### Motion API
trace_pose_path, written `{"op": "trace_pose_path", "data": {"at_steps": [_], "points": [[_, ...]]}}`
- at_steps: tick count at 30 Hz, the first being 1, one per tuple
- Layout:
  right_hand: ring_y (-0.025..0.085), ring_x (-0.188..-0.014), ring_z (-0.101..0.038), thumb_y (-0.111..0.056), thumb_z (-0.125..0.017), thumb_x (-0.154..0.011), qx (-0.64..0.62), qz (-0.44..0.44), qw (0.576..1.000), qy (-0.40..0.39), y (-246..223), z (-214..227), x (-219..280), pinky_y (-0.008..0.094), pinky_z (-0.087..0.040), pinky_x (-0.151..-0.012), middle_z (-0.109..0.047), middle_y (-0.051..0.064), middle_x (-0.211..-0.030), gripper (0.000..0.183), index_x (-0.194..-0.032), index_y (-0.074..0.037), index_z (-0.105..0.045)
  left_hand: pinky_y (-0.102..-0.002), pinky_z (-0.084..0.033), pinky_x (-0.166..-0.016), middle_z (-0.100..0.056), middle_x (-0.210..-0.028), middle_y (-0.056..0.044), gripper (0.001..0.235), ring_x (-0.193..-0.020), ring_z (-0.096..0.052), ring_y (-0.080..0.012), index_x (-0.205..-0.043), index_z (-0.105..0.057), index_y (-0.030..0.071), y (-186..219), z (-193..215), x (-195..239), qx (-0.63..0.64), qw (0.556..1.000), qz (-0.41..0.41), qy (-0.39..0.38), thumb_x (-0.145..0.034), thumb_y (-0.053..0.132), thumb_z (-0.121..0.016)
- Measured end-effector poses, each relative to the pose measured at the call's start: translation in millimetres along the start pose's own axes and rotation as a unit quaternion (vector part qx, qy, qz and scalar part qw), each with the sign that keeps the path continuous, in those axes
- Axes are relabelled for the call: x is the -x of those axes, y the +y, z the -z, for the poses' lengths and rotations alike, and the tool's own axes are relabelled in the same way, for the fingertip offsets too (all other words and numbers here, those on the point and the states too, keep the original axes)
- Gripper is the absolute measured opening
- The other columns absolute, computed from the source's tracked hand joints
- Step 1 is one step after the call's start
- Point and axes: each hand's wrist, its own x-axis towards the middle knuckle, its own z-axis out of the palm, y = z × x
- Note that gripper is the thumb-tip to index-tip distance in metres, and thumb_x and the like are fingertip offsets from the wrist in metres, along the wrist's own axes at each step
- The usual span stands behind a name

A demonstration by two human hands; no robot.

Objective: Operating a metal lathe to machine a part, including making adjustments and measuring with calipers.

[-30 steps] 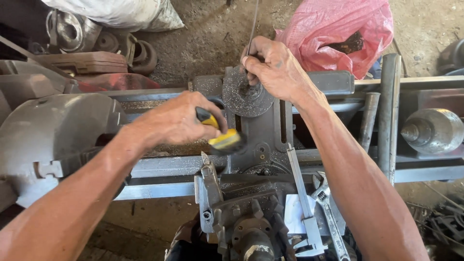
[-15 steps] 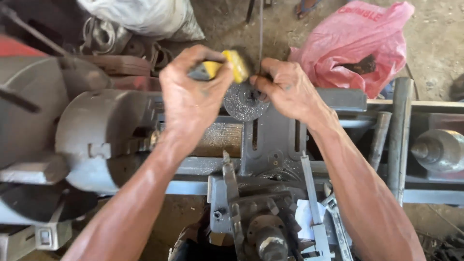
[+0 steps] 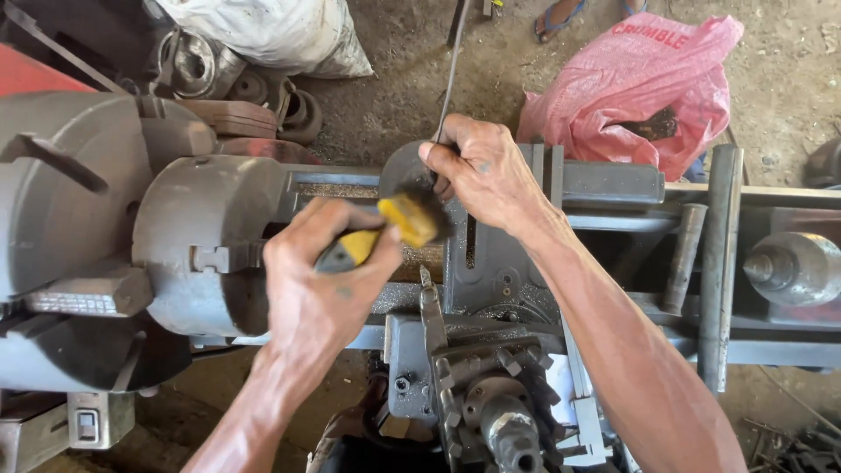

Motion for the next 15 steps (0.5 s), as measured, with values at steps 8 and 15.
{"op": "trace_pose_path", "data": {"at_steps": [8,15], "points": [[0.015,-0.061,-0.077,-0.028,-0.063,-0.094,0.025,-0.106,0.992,0.07,-4.7,-4.7,-4.3,0.027,-0.059,-0.061,-0.073,0.008,-0.062,0.024,-0.081,-0.009,-0.068,-0.037,-0.067,-0.049,-0.069,-0.077,-0.024,0.01,-0.064,-0.077,-0.0341,-0.084,-0.068,-0.005,0.7,-14.5,2.9,0.136,0.991,0.014,0.007,-0.087,0.004,-0.072],[0.016,-0.063,-0.076,-0.027,-0.061,-0.095,0.036,-0.106,0.99,0.081,-4.1,2.8,6.5,0.027,-0.058,-0.063,-0.072,0.01,-0.063,0.023,-0.085,-0.008,-0.069,-0.042,-0.066,-0.058,-0.069,-0.075,-0.021,0.014,-0.07,-0.075,-0.0305,-0.08,-0.069,-0.003,-36.0,-35.1,1.7,0.19,0.982,-0.004,-0.017,-0.086,0.005,-0.078]]}}
